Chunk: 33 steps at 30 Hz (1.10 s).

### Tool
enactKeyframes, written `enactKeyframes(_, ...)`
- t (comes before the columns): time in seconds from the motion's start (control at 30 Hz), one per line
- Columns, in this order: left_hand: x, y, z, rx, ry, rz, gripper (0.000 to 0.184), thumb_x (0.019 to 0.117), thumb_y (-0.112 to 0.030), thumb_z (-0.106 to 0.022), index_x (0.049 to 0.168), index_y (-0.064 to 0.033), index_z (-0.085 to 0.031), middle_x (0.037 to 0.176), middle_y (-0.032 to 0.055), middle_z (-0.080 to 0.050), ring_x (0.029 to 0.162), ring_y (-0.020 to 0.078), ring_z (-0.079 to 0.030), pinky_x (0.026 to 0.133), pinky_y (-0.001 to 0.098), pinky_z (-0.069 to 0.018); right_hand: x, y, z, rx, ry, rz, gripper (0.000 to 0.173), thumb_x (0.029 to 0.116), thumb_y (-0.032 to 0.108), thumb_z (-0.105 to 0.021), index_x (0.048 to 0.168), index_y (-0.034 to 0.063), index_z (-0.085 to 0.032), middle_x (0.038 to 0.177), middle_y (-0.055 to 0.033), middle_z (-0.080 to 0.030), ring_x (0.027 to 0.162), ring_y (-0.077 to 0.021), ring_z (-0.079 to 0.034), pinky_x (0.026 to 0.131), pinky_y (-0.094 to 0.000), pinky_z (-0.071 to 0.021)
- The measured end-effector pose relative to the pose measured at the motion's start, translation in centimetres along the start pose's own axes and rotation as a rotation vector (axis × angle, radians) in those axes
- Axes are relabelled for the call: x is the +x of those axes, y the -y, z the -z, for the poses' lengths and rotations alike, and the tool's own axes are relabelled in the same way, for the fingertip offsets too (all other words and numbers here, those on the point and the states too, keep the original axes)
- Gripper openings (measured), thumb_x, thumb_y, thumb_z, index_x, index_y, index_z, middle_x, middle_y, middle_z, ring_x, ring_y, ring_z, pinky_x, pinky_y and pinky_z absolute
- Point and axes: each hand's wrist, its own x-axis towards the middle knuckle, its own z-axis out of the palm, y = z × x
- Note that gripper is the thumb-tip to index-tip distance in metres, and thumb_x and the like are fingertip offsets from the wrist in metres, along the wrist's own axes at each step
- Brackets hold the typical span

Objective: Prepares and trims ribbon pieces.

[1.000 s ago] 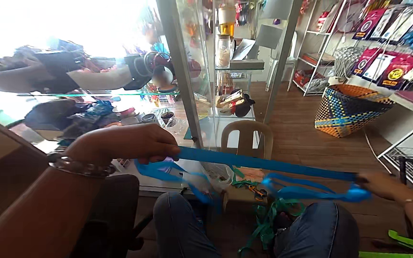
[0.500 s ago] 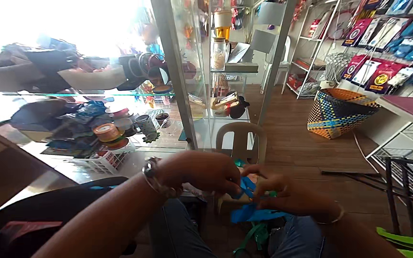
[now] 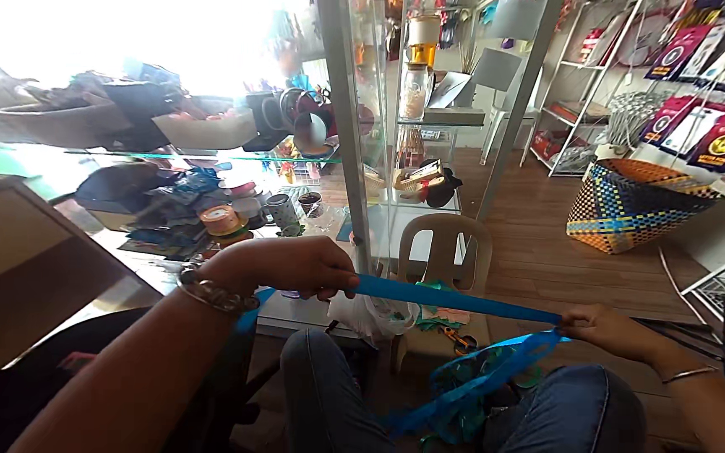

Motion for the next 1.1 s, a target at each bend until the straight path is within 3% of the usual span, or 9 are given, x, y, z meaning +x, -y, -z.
enactKeyframes(0.17,-0.1,2.2,1.0,-0.061,0.025,0.049,0.029,0.1078,-0.020,-0.051,0.097,-0.0032,-0.072,0.064,-0.0001,-0.061,0.048,0.0016,-0.049,0.047,0.0145,-0.0369,-1.3,-7.3,1.3,-0.029,-0.093,-0.279,0.020,0.0960,0.012,-0.072,0.104,-0.0058,-0.073,0.101,-0.0259,-0.070,0.097,-0.0393,-0.066,0.093,-0.0610,-0.0480)
enactKeyframes(0.27,0.1,2.8,0.9,-0.096,0.013,0.073,0.029,0.1079,-0.018,-0.050,0.097,-0.0027,-0.071,0.070,0.0011,-0.065,0.052,0.0027,-0.054,0.051,0.0151,-0.0419,-1.7,-8.1,1.7,-0.014,-0.100,-0.316,0.020,0.0963,0.011,-0.072,0.105,-0.0067,-0.072,0.102,-0.0267,-0.069,0.097,-0.0383,-0.065,0.093,-0.0599,-0.0469)
enactKeyframes(0.37,-0.1,3.1,1.0,-0.152,-0.050,0.117,0.025,0.1072,-0.019,-0.052,0.099,-0.0042,-0.071,0.082,0.0018,-0.070,0.068,0.0062,-0.065,0.064,0.0196,-0.0528,-1.8,-7.4,1.9,-0.017,-0.107,-0.336,0.020,0.0967,0.012,-0.072,0.105,-0.0052,-0.073,0.103,-0.0259,-0.070,0.099,-0.0375,-0.066,0.094,-0.0595,-0.0468)
enactKeyframes(0.47,-0.2,3.9,0.5,-0.241,-0.206,0.143,0.021,0.1056,-0.018,-0.055,0.103,-0.0037,-0.070,0.089,0.0041,-0.072,0.080,0.0110,-0.070,0.072,0.0255,-0.0572,-1.9,-6.6,1.8,-0.001,-0.124,-0.334,0.021,0.0964,0.012,-0.072,0.106,-0.0063,-0.072,0.103,-0.0264,-0.069,0.097,-0.0373,-0.065,0.093,-0.0592,-0.0469)
enactKeyframes(0.53,0.0,5.0,-0.6,-0.328,-0.367,0.097,0.017,0.1043,-0.015,-0.057,0.104,-0.0031,-0.069,0.087,0.0045,-0.073,0.078,0.0110,-0.072,0.071,0.0253,-0.0586,-1.9,-6.6,1.2,0.002,-0.119,-0.321,0.021,0.0962,0.012,-0.072,0.106,-0.0067,-0.072,0.103,-0.0267,-0.070,0.098,-0.0378,-0.066,0.094,-0.0595,-0.0474)
enactKeyframes(0.73,3.5,5.2,-5.9,-0.754,-1.176,-0.188,0.016,0.1005,-0.004,-0.060,0.113,0.0045,-0.063,0.095,0.0084,-0.073,0.085,0.0150,-0.073,0.081,0.0333,-0.0619,-1.6,-5.8,-0.3,-0.022,-0.069,-0.257,0.026,0.0977,0.014,-0.070,0.107,-0.0096,-0.071,0.104,-0.0317,-0.069,0.103,-0.0457,-0.065,0.097,-0.0649,-0.0449)
enactKeyframes(0.8,5.0,4.7,-6.8,-0.992,-1.349,-0.330,0.015,0.1022,-0.003,-0.055,0.114,0.0050,-0.060,0.097,0.0098,-0.072,0.088,0.0177,-0.073,0.083,0.0355,-0.0620,-1.5,-5.2,-0.9,-0.007,-0.046,-0.248,0.028,0.0983,0.015,-0.069,0.110,-0.0104,-0.071,0.106,-0.0322,-0.069,0.105,-0.0456,-0.065,0.098,-0.0641,-0.0450)
enactKeyframes(0.93,6.3,2.7,-7.7,-1.446,-1.389,-0.621,0.016,0.1095,-0.010,-0.039,0.113,-0.0040,-0.054,0.102,0.0093,-0.071,0.092,0.0209,-0.073,0.085,0.0375,-0.0615,-0.6,-4.8,-1.6,-0.038,0.009,-0.212,0.028,0.0991,0.018,-0.068,0.109,-0.0081,-0.072,0.109,-0.0300,-0.070,0.108,-0.0448,-0.065,0.100,-0.0637,-0.0445)
enactKeyframes(1.1,5.8,0.9,-7.2,-1.584,-1.374,-0.588,0.014,0.1105,-0.011,-0.039,0.113,-0.0047,-0.052,0.099,0.0108,-0.074,0.084,0.0201,-0.075,0.077,0.0337,-0.0626,0.1,-4.3,-2.5,-0.082,0.036,-0.217,0.027,0.0980,0.018,-0.070,0.110,-0.0058,-0.073,0.110,-0.0291,-0.070,0.111,-0.0471,-0.064,0.103,-0.0676,-0.0399)
